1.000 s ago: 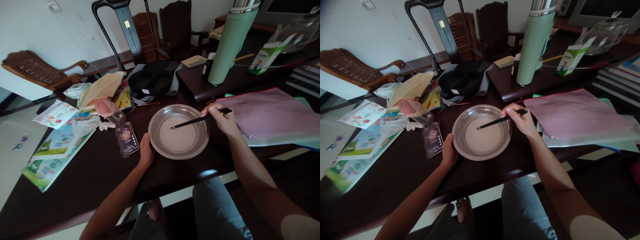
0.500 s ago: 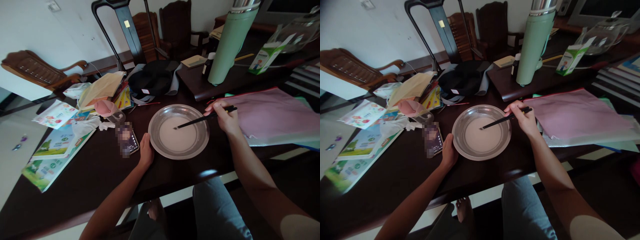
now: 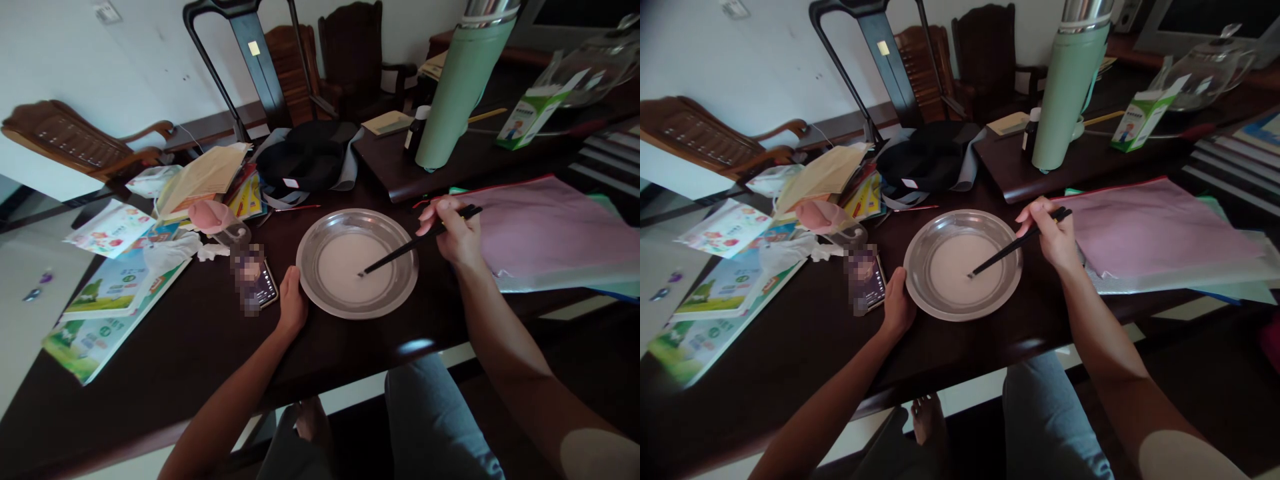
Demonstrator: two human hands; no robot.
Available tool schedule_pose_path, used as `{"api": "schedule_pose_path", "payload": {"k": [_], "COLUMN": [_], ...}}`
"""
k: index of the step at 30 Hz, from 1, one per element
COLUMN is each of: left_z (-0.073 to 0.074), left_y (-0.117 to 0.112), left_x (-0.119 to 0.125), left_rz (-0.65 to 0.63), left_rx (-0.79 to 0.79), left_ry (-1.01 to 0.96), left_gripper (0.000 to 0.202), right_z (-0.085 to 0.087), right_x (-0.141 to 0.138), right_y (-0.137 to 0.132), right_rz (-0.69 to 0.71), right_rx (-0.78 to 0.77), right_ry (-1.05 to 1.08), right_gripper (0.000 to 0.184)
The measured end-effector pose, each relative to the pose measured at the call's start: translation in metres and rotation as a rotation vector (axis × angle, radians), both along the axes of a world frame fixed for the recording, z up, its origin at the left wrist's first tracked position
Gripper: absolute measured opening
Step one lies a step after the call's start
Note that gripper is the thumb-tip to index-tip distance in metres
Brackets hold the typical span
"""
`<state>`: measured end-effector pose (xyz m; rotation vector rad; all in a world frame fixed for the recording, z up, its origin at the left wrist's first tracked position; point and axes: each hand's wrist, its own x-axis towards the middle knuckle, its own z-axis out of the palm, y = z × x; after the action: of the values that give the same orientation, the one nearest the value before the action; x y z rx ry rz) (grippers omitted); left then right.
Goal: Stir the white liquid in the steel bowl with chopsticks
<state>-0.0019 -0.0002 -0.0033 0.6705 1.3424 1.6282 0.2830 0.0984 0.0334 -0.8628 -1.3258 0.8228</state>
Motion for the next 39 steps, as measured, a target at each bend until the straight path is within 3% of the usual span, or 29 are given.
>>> {"api": "schedule_pose_path", "payload": {"k": [4, 7, 11, 17, 23, 29, 32, 36, 39], "left_z": [0.0017, 0.0019, 0.0011, -0.0033, -0.0025, -0.0049, -0.0041, -0.0013, 0.0006], "left_y": [-0.0001, -0.0002, -0.0004, 0.0005, -0.0002, -0.0001, -0.0001, -0.0005, -0.0006], "left_x": [0.0009, 0.001, 0.0004, -0.0008, -0.0018, -0.0017, -0.001, -0.0002, 0.0006], "left_rz": [-0.001, -0.001, -0.007, -0.022, -0.015, -0.017, -0.009, 0.001, -0.003], "left_rx": [-0.004, -0.013, -0.006, -0.009, 0.024, 0.014, -0.001, 0.0, 0.005], "left_ry": [-0.018, -0.037, -0.012, -0.024, 0.023, -0.024, -0.047, -0.026, -0.028], "left_gripper": [0.05, 0.049, 0.05, 0.05, 0.053, 0.052, 0.05, 0.049, 0.051], "right_z": [0.0023, 0.0038, 0.001, 0.0033, -0.0002, 0.0018, 0.0043, 0.0014, -0.0005], "right_x": [-0.0019, -0.0026, 0.0007, -0.0012, 0.0006, -0.001, -0.002, 0.0011, 0.0011], "right_y": [-0.0037, -0.0044, -0.0021, -0.006, -0.0004, -0.0051, -0.0041, 0.002, 0.0005], "right_rz": [0.18, 0.129, 0.008, 0.208, -0.004, 0.203, 0.109, -0.057, 0.032], "right_rx": [-0.012, 0.02, 0.028, 0.027, 0.04, 0.013, 0.049, 0.06, 0.021], "right_ry": [-0.137, -0.173, -0.029, -0.165, -0.029, -0.157, -0.173, -0.004, -0.009], "right_gripper": [0.042, 0.043, 0.04, 0.041, 0.043, 0.041, 0.043, 0.047, 0.046]}}
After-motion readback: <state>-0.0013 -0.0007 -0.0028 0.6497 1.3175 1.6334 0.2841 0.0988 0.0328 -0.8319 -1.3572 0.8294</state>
